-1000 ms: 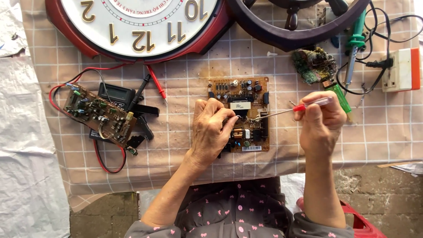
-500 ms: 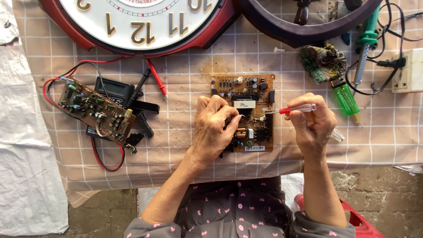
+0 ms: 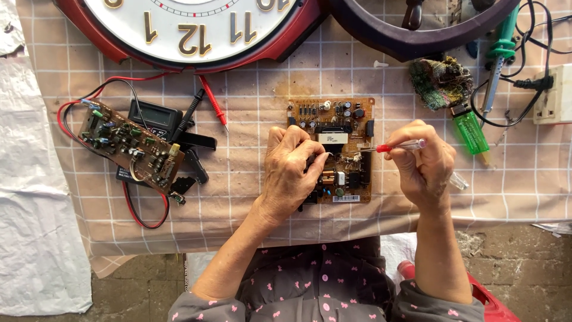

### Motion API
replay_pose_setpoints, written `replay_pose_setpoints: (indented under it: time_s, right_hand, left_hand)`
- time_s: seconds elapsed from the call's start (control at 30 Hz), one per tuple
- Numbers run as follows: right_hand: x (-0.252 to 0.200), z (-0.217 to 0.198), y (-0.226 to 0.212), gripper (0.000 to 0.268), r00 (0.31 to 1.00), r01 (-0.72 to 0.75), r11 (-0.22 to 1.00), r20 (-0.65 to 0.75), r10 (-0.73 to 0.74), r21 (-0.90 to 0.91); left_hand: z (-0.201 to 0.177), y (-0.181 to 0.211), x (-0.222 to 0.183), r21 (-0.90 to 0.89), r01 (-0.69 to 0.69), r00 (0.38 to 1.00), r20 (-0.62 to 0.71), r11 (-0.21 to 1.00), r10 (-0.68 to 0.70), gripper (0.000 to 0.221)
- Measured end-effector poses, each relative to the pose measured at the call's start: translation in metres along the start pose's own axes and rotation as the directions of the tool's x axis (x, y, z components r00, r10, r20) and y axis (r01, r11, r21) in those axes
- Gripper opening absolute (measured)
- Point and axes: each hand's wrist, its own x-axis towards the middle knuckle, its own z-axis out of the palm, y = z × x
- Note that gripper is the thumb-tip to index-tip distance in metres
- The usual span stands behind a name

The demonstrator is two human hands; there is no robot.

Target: Disassembling a clock, cleaning a circuit board with a brush, and soldering components on a repair bench.

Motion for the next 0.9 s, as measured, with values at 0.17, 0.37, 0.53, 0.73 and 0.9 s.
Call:
replay_pose_setpoints:
  time_s: [0.17,0.37,0.53,0.73,0.9]
  right_hand:
    - [0.004,-0.003,0.009,0.023,0.999,0.01,0.995,0.032,-0.007,-0.098]
    - [0.014,0.006,-0.008,0.026,0.989,-0.143,0.989,-0.027,0.144,0.028]
    - [0.011,0.007,-0.011,0.026,0.989,-0.141,0.989,-0.031,0.142,0.042]
    - [0.002,-0.011,-0.036,0.019,0.889,-0.306,0.95,-0.34,0.306,0.055]
    - [-0.014,-0.041,-0.024,0.009,0.904,-0.39,0.81,-0.35,0.247,-0.437]
  left_hand:
    - [0.001,0.0,-0.001,-0.005,0.0,1.0,-0.004,1.0,0.0,0.011]
    - [0.002,0.0,-0.001,-0.001,-0.004,1.0,-0.007,1.0,0.004,0.012]
    - [0.001,-0.001,-0.002,0.015,-0.005,1.0,-0.013,1.0,0.005,0.012]
    - [-0.003,0.007,0.003,0.0,-0.032,0.999,0.021,0.999,0.032,0.01]
    - [-0.006,0.013,0.005,0.131,-0.041,0.998,0.059,0.991,0.034,0.008]
